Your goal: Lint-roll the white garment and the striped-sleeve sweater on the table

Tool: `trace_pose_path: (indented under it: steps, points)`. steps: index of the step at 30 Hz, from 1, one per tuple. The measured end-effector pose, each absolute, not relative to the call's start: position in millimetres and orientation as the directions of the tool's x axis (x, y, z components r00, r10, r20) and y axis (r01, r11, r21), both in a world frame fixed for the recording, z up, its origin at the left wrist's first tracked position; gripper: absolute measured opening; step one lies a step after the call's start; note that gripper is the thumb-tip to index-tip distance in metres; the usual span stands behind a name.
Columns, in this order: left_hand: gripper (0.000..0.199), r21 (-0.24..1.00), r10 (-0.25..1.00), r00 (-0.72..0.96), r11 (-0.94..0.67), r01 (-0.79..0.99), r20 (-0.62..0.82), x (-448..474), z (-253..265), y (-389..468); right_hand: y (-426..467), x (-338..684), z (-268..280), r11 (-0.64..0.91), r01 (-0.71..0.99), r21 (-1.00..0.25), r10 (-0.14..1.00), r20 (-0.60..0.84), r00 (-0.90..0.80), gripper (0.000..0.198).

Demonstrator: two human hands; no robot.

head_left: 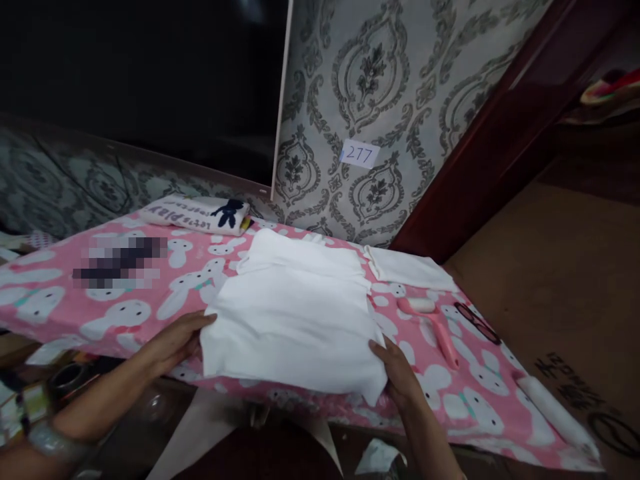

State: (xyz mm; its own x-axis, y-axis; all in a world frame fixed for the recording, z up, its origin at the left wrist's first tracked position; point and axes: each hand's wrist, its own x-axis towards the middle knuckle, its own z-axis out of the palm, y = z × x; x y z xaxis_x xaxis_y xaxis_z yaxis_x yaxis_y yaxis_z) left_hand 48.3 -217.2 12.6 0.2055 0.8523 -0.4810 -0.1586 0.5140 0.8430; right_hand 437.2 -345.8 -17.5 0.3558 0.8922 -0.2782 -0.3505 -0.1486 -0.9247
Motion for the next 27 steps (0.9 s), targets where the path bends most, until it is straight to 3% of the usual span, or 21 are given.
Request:
trace_pose_path:
  steps: [9,15,22,27]
  points:
    - [0.050,0.849,0.856,0.164,0.512,-0.131,-0.491,54.6,26.6,-233.3,-348.5,442.8,-20.5,-0.178,-0.279,-0.944,0.912,-0.264,0.314,0.058]
    - [0.062,0.852,0.849,0.170,0.518,-0.079,-0.501,59.5,35.9,-239.9,-351.9,442.0,-22.0,-0.125,-0.201,-0.972,0.908,-0.193,0.372,0.062]
    - [0.071,0.864,0.867,0.126,0.494,-0.097,-0.482,36.9,70.6,-254.3,-383.5,442.1,22.8,-0.084,-0.375,-0.923,0.903,-0.230,0.364,0.073]
    - [0.058,0.889,0.884,0.123,0.457,-0.024,-0.451,36.8,68.0,-261.6,-389.6,436.4,18.1,-0.121,-0.398,-0.909,0.890,-0.277,0.362,0.070]
